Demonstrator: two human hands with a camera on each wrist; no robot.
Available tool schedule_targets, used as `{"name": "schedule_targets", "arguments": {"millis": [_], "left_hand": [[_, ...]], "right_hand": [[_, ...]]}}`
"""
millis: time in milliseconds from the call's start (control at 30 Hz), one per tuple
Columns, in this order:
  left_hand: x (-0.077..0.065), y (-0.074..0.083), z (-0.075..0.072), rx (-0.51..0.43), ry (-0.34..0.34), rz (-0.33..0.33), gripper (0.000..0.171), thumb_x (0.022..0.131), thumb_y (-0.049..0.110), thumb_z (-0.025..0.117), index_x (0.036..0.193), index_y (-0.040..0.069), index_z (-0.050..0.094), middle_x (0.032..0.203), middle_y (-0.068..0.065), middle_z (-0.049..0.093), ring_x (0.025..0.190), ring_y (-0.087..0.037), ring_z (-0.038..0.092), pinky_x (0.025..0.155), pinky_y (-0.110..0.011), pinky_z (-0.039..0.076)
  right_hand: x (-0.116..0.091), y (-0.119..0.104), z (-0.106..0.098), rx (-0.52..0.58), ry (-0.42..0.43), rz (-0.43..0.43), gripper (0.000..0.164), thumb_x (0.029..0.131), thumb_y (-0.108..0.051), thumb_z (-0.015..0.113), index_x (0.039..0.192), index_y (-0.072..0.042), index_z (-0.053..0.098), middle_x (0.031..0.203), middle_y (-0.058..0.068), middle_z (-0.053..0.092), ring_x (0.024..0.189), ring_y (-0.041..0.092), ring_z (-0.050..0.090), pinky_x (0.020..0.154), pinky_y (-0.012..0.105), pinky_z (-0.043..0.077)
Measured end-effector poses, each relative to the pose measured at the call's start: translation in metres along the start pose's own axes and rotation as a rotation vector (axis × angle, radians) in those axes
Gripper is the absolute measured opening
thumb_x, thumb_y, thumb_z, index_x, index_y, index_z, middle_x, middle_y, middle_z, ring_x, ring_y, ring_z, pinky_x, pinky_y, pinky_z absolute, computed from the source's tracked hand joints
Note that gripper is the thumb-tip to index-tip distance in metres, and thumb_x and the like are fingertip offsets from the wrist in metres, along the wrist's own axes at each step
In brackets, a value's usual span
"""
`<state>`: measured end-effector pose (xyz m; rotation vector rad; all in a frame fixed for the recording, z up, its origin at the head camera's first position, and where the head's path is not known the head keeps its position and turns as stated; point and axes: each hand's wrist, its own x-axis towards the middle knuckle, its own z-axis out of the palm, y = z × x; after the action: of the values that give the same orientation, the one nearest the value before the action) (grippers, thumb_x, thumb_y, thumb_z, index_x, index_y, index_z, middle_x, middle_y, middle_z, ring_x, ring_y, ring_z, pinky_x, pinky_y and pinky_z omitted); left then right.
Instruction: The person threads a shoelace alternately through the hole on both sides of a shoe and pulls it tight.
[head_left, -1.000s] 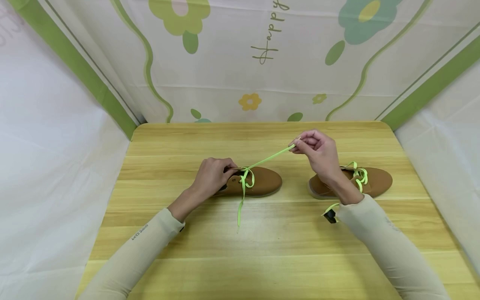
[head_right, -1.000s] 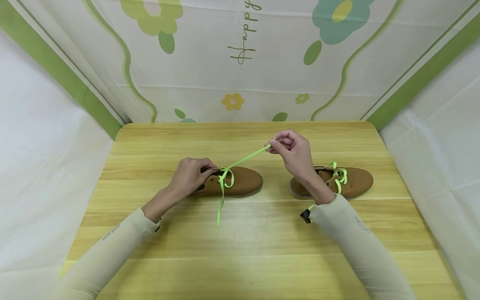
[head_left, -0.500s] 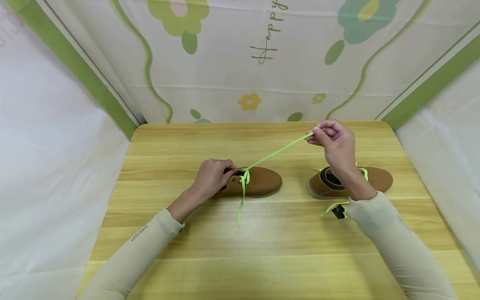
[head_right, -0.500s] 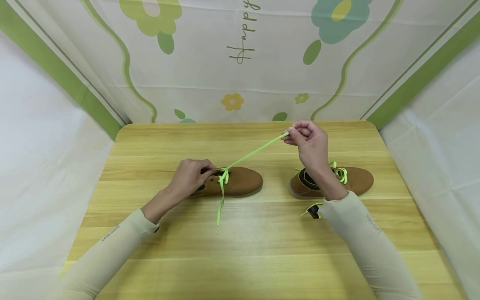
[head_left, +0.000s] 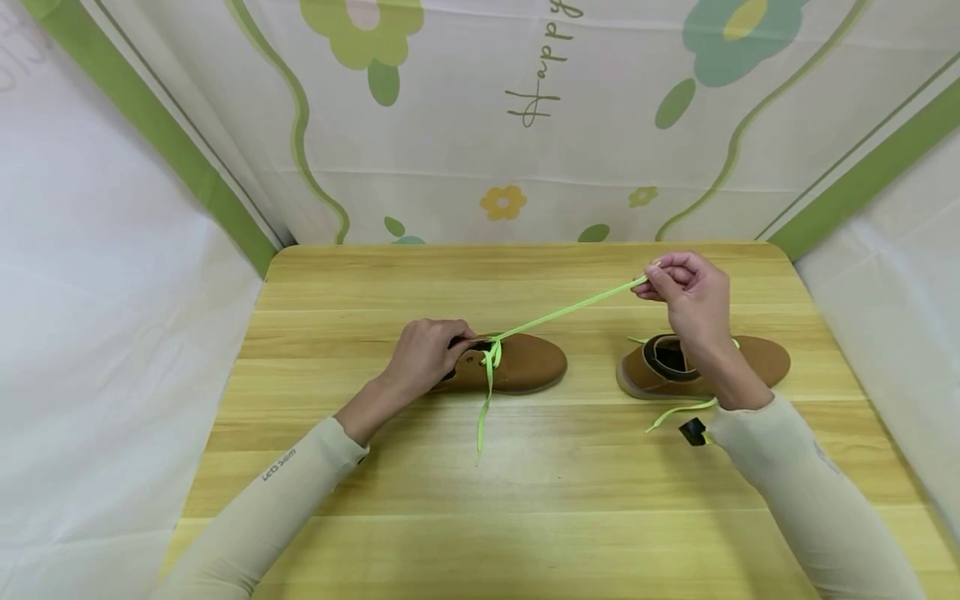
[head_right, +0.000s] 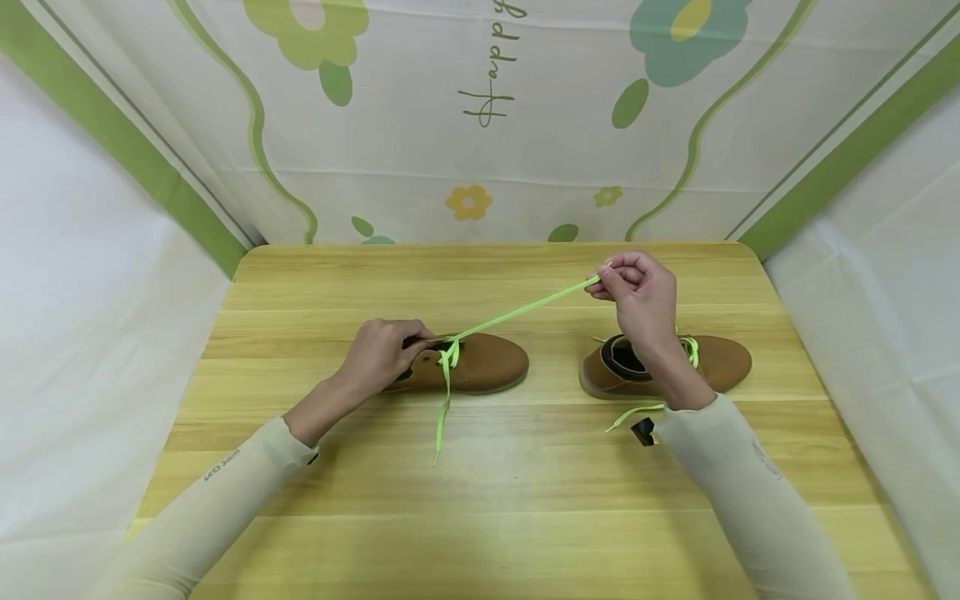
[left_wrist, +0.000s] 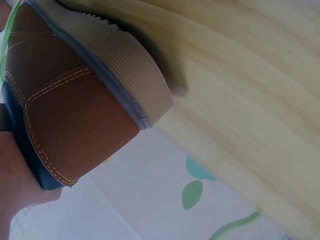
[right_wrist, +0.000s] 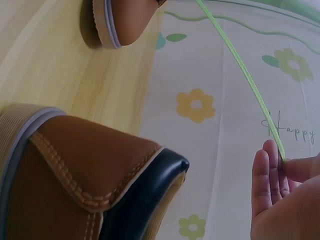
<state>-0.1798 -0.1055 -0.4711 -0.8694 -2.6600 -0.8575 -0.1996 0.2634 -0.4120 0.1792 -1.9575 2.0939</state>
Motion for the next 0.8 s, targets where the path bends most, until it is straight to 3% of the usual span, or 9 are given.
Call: {"name": "schedule_targets", "arguments": {"millis": [167,567,667,800], "left_hand": [[0.000,0.000,0.000,-0.004,0.006,0.011,0.004,0.095,0.010,0.081,0.096,0.007,0.083,0.088,-0.004,0.081,0.069,-0.017,0.075,0.060,-0.034,0.058],[-0.001,0.000,-0.001,-0.013,-0.008,0.010,0.004,0.095,0.010,0.080,0.095,0.006,0.083,0.089,-0.006,0.081,0.071,-0.019,0.077,0.062,-0.035,0.060],[0.001,0.000,-0.001,-0.023,-0.022,-0.009,0.004,0.096,0.011,0.080,0.096,0.008,0.083,0.089,-0.004,0.081,0.069,-0.016,0.075,0.061,-0.033,0.059],[0.004,0.000,-0.004,-0.048,-0.052,-0.068,0.004,0.094,0.012,0.082,0.097,0.011,0.084,0.089,-0.003,0.081,0.066,-0.012,0.072,0.061,-0.031,0.057]], "right_hand": [[-0.002,0.001,-0.007,-0.046,0.026,0.015,0.008,0.100,0.008,0.066,0.099,0.001,0.068,0.082,0.004,0.076,0.070,0.012,0.076,0.071,0.023,0.062],[-0.003,0.003,-0.021,-0.208,0.095,0.055,0.001,0.100,0.004,0.068,0.101,0.003,0.068,0.079,-0.001,0.077,0.069,0.009,0.075,0.070,0.021,0.061],[0.000,0.001,-0.019,-0.156,0.070,0.045,0.009,0.101,0.003,0.068,0.105,0.011,0.065,0.082,0.001,0.077,0.071,0.011,0.076,0.072,0.023,0.062],[0.002,-0.003,-0.011,-0.001,0.000,0.042,0.012,0.101,0.004,0.067,0.107,0.013,0.063,0.089,0.007,0.078,0.080,0.017,0.078,0.077,0.027,0.062]]}}
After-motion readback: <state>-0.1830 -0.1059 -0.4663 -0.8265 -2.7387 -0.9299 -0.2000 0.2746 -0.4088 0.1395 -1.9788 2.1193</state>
